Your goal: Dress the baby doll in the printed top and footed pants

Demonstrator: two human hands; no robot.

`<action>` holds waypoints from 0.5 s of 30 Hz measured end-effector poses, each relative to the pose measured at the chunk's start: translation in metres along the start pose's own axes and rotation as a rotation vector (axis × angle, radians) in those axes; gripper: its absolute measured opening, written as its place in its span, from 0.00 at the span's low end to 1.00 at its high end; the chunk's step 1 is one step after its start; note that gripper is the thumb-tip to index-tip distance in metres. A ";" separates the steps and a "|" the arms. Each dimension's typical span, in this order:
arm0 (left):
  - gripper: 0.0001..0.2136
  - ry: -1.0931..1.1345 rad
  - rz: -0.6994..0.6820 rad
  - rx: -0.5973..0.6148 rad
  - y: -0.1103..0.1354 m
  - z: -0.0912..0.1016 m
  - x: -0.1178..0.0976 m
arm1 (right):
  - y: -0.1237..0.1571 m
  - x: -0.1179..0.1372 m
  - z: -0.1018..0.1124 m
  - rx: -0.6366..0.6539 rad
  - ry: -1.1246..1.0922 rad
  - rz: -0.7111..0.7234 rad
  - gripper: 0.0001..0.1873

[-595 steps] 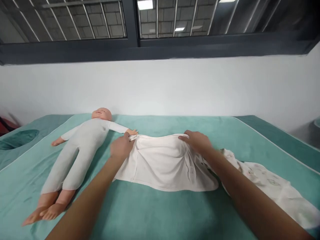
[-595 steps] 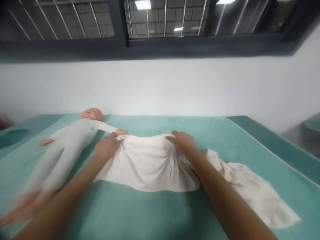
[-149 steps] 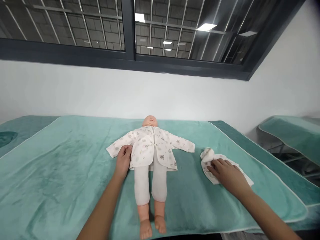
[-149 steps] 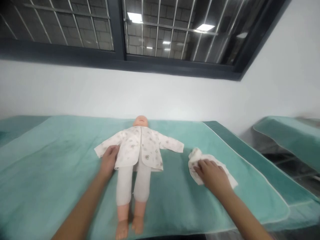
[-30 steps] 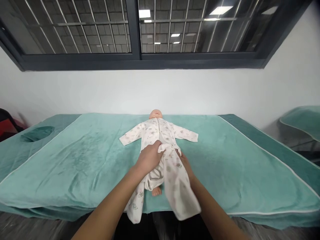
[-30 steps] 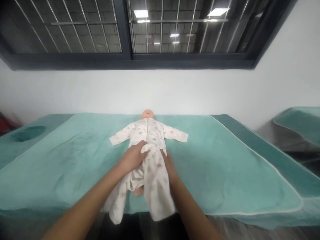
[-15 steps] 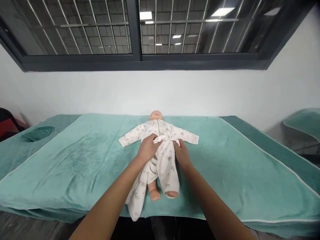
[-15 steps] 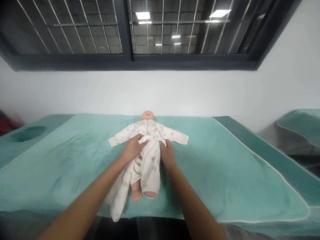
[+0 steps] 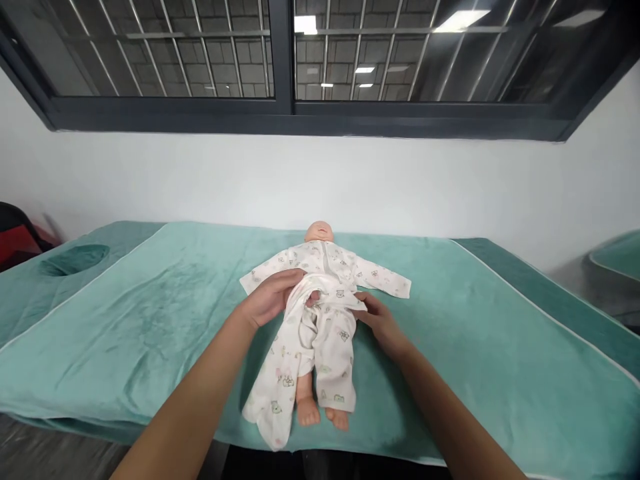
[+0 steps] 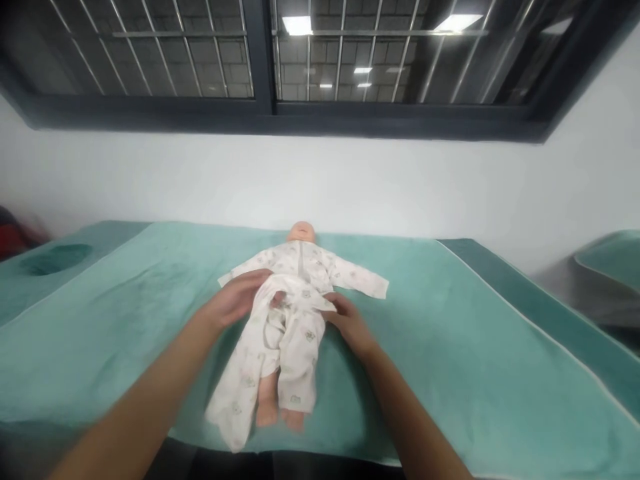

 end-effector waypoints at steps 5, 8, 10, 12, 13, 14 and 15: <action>0.13 -0.065 0.073 0.036 0.000 0.001 0.003 | -0.006 0.056 -0.010 0.179 0.244 0.050 0.16; 0.13 -0.100 0.047 0.100 0.001 -0.011 -0.006 | -0.020 0.084 -0.030 0.259 0.386 0.024 0.13; 0.12 -0.126 0.015 0.126 0.003 -0.019 -0.012 | -0.027 0.096 -0.037 0.268 0.387 0.010 0.15; 0.13 -0.164 0.044 0.159 0.006 -0.023 -0.013 | -0.030 0.104 -0.037 0.216 0.279 0.020 0.17; 0.13 -0.185 0.067 0.156 0.007 -0.022 -0.011 | -0.030 0.105 -0.036 0.198 0.199 0.019 0.19; 0.12 -0.203 0.084 0.133 0.007 -0.020 -0.009 | -0.030 0.105 -0.034 0.197 0.117 0.014 0.20; 0.12 -0.216 0.091 0.100 0.008 -0.017 -0.006 | -0.029 0.104 -0.033 0.205 0.043 0.006 0.20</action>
Point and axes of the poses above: each hand's wrist, its own y-axis away from the middle knuckle, its own z-axis out of the back of the hand, x = y × z, the point moved 3 cm from there along -y, towards the middle knuckle, and after that the axes turned 10 degrees about x, right-handed, at the moved point
